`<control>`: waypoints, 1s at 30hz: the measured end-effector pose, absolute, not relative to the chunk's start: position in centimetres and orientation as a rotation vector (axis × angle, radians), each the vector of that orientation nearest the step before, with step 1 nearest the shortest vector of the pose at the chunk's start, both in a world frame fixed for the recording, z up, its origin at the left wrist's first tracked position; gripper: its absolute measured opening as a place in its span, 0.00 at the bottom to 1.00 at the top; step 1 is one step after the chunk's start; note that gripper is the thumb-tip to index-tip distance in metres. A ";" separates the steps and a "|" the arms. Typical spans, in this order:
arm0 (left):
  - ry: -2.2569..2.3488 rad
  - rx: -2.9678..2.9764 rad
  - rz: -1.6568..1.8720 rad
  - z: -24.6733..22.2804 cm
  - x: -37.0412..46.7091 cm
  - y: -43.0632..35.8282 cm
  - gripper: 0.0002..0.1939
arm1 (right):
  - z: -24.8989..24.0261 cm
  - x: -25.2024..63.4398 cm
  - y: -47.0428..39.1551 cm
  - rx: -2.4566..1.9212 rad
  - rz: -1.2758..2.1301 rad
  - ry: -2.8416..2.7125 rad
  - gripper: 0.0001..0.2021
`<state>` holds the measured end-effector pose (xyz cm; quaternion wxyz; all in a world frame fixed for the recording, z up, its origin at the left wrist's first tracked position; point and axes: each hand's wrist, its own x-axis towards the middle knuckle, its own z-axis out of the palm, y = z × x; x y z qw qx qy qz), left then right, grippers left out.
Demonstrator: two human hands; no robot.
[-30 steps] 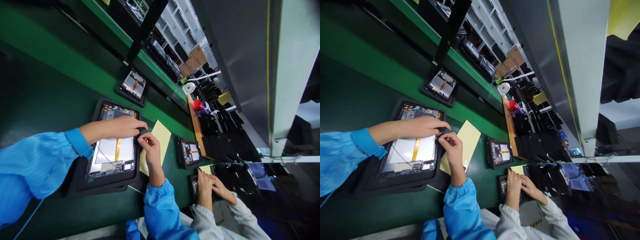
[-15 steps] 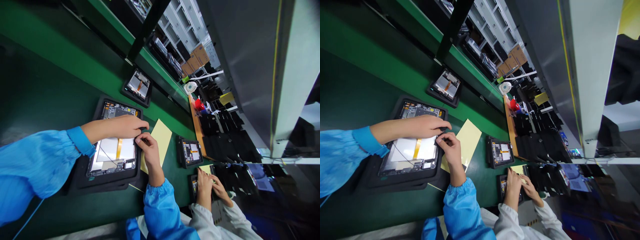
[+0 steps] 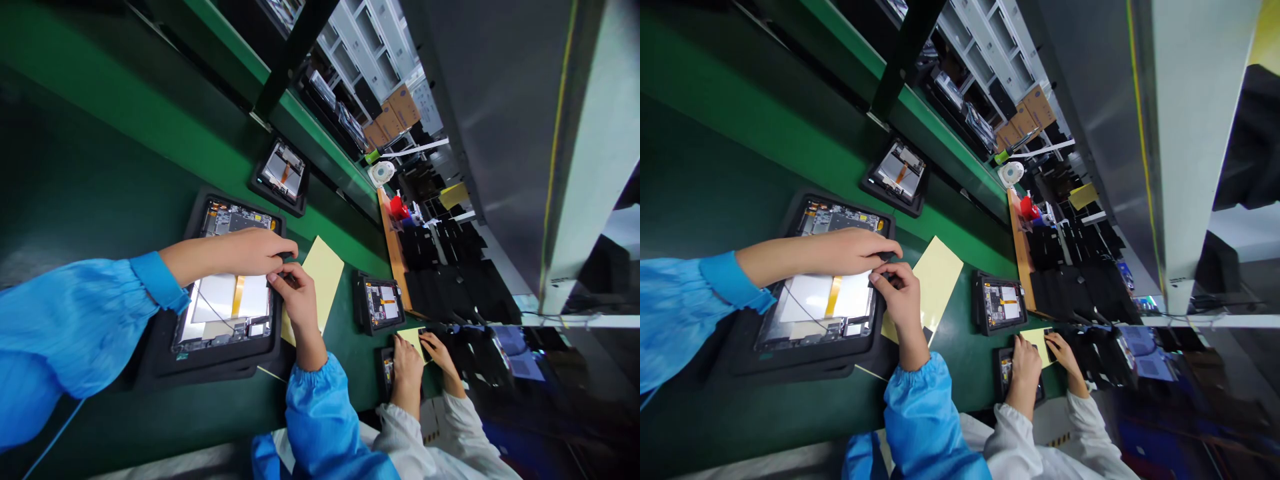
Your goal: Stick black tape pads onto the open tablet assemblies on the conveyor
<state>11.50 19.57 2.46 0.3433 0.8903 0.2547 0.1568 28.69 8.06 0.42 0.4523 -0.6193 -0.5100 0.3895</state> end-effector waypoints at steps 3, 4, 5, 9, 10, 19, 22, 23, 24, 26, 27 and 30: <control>0.671 2.317 0.364 2.7 11.5 19.5 0.18 | 0.2 28.2 7.8 -1.557 0.877 -1.264 0.14; 0.673 2.320 0.350 2.8 11.5 19.5 0.18 | 0.1 28.0 7.7 -1.565 0.847 -1.264 0.14; 0.676 2.324 0.336 2.9 11.5 19.4 0.19 | -0.1 27.9 7.7 -1.573 0.817 -1.262 0.14; 0.703 2.329 0.285 3.5 11.5 19.2 0.25 | -0.3 27.6 7.3 -1.595 0.670 -1.261 0.16; 0.715 2.326 0.275 3.5 11.6 19.2 0.26 | -0.2 27.7 7.1 -1.591 0.632 -1.264 0.14; 0.741 2.243 0.260 3.1 11.6 19.6 0.30 | 2.7 29.5 1.6 -1.548 0.446 -2.095 0.18; 0.728 2.189 0.294 2.8 11.5 19.6 0.30 | 2.9 29.6 1.4 -1.579 0.441 -2.083 0.18; 0.719 2.166 0.309 2.6 11.5 19.6 0.30 | 2.9 29.5 1.7 -1.595 0.438 -2.077 0.21; 0.709 2.142 0.329 2.5 11.5 19.7 0.30 | 2.8 29.4 2.2 -1.610 0.436 -2.079 0.23; 0.685 2.084 0.380 2.2 11.6 19.8 0.29 | 2.6 29.2 3.0 -1.617 0.450 -2.105 0.28; 0.671 2.050 0.405 2.0 11.6 19.9 0.29 | 2.4 29.2 3.3 -1.608 0.465 -2.108 0.28; 0.661 1.931 0.512 1.7 11.0 20.2 0.29 | 1.5 29.5 3.2 -1.667 0.517 -1.890 0.23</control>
